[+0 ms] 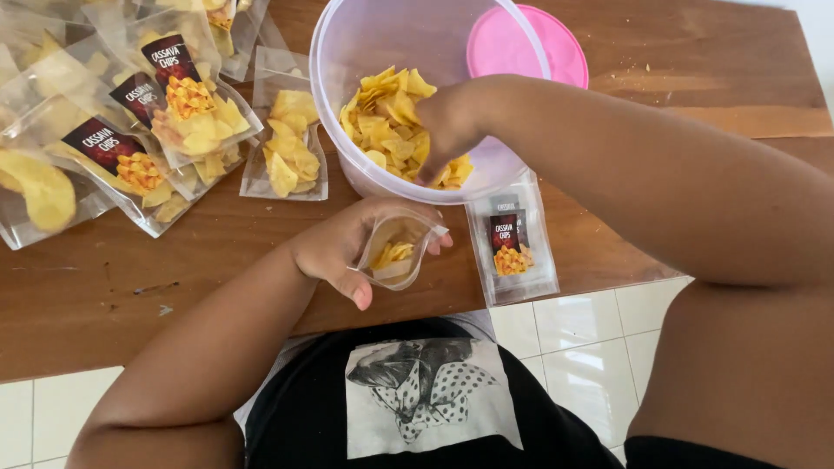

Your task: Manually picking up cassava chips from a large plastic bowl and placing them into small individual plastic bags for retail.

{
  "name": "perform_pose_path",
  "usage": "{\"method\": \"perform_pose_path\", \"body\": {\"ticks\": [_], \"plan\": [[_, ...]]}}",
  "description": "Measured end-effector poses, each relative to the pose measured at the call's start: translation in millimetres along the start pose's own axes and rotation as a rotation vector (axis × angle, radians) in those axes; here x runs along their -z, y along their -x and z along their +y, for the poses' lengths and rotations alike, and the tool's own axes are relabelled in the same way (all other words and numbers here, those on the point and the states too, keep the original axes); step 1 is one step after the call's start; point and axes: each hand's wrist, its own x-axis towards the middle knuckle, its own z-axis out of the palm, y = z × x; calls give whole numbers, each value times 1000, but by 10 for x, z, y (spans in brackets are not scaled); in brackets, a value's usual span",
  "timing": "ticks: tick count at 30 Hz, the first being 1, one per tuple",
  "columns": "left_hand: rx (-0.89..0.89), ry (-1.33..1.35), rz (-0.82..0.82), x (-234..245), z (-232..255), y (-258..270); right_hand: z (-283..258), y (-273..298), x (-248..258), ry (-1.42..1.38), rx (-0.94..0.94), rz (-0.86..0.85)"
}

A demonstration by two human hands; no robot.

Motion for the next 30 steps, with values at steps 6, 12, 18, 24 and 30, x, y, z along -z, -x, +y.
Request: {"method": "perform_pose_path", "body": {"ticks": [6, 12, 18, 24, 30], "plan": [[32, 80, 20, 2, -109, 50, -46, 187, 45, -200, 1, -73], [58, 70, 5, 1, -68, 14, 106, -335, -144, 36, 249, 107], [34, 92, -26, 21, -61, 7, 226, -179, -75, -214, 336, 251], [-18, 207, -62, 49, -120, 17, 350, 279, 10, -361, 385, 493], [-69, 256, -73, 54, -164, 25, 413, 455, -66, -609, 392, 638]]}}
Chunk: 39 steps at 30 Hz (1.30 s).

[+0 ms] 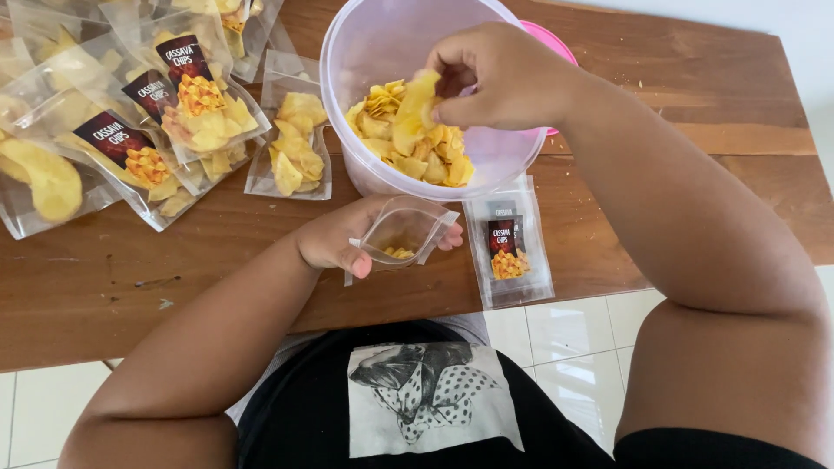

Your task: Manually picking up cassava chips from a large plastic bowl and placing them into small individual plastic bags for retail.

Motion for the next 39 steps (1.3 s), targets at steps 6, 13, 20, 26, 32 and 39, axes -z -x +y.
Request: {"method": "perform_pose_path", "body": {"ticks": [6, 13, 20, 26, 32, 39], "plan": [[12, -11, -2, 23, -2, 10, -183, 154, 20, -145, -92, -94], [16, -44, 22, -58, 93, -58, 102, 134, -10, -131, 66, -10], [64, -54, -9, -148, 133, -94, 135, 661, 4, 102, 313, 315], [112, -63, -54, -156, 116, -132, -301, 1011, -67, -220, 570, 220], [80, -84, -91, -122, 107, -127, -510, 915, -272, -63, 592, 65], [62, -185, -109, -123, 152, -150, -486, 852, -378, 214, 737, 31]]}}
